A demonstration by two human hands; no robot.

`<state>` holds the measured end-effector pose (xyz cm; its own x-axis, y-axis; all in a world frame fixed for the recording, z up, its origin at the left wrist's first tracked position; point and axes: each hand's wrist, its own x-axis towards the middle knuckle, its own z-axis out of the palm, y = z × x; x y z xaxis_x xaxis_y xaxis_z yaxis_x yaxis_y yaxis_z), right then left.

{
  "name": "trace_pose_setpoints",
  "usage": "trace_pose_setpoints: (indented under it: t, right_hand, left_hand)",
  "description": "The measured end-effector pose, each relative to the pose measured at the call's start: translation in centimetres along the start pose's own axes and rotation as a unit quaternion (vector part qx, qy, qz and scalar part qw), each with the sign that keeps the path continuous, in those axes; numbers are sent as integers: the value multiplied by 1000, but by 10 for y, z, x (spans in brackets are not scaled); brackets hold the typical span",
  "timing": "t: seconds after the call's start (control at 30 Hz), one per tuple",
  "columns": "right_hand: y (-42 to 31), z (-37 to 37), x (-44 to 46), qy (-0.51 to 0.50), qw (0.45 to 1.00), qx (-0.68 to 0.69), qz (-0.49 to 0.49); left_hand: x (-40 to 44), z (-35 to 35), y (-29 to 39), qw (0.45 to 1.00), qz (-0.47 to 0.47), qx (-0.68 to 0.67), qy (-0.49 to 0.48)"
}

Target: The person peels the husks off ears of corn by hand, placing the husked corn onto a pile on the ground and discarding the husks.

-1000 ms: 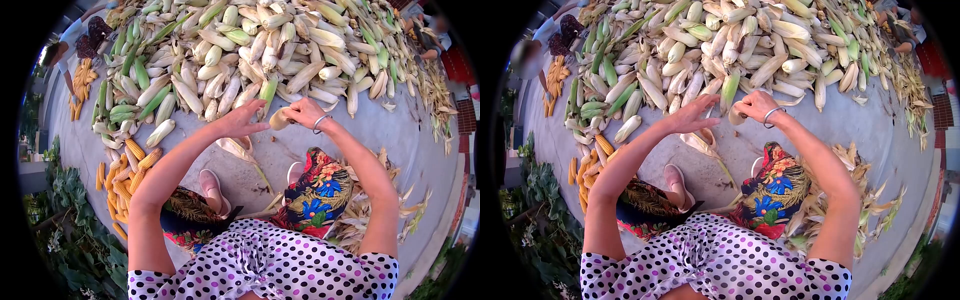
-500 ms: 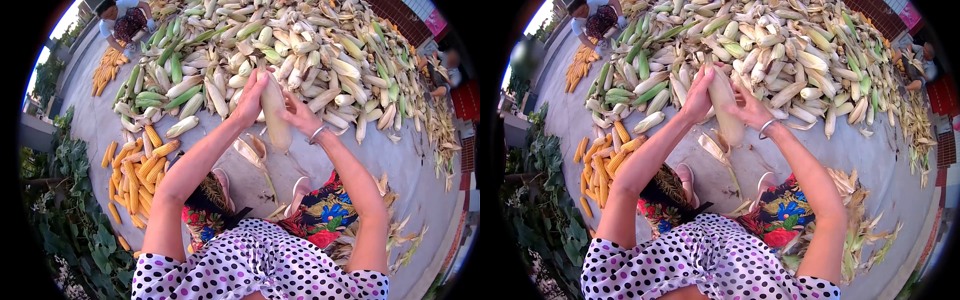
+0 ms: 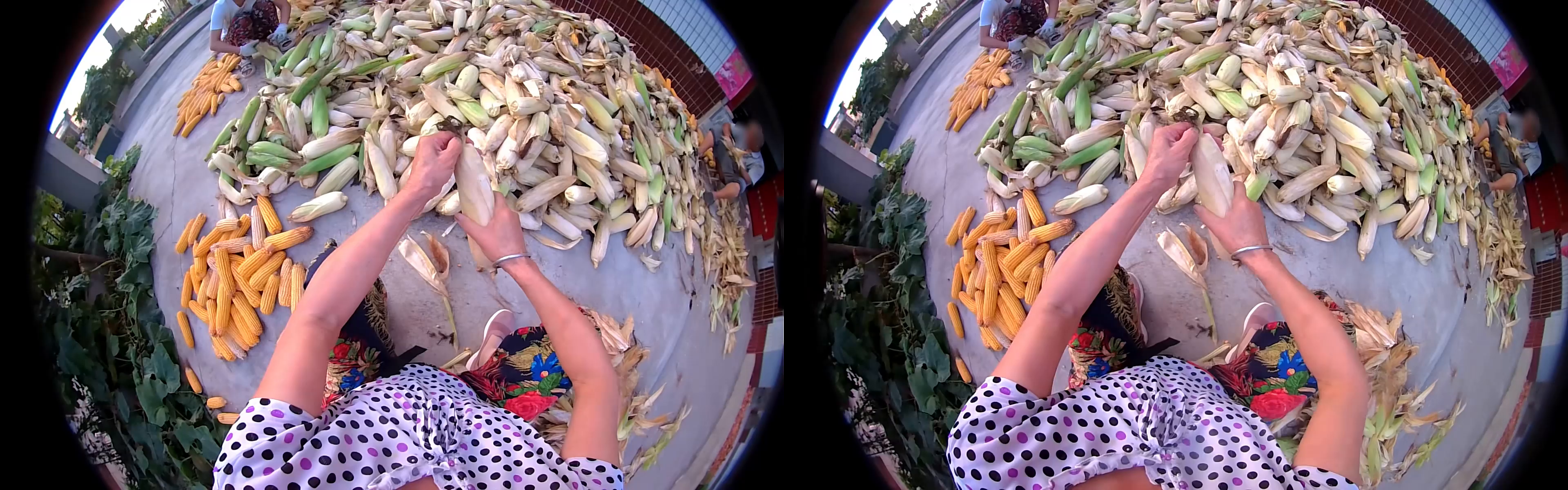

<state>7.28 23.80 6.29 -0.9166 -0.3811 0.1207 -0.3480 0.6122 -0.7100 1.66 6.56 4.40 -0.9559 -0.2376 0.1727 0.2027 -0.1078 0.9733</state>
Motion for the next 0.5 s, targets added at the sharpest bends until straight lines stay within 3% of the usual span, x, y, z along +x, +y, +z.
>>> trace_pose_setpoints:
  t: [0.03, 0.1, 0.23, 0.27, 0.37, 0.5]
  right_hand:
    - [-5, -1, 0, -5, 999, -30, 8]
    - [-6, -1, 1, 6, 997, -75, -16]
    - [13, 7, 15, 60, 989, -81, -109]
    - [17, 7, 19, 69, 987, -69, -124]
    - [19, 8, 28, 15, 1000, -1, -14]
    - [27, 14, 33, 26, 999, 24, -38]
  left_hand:
    - [-1, 3, 7, 1000, -5, -4, 16]
    - [-9, 7, 20, 981, -102, -157, 47]
    - [-5, 12, 13, 873, -210, -428, 100]
    - [-3, 13, 9, 877, -215, -418, 94]
    - [-1, 10, 9, 899, -153, -409, 24]
    - [-9, 5, 37, 961, -53, -266, -57]
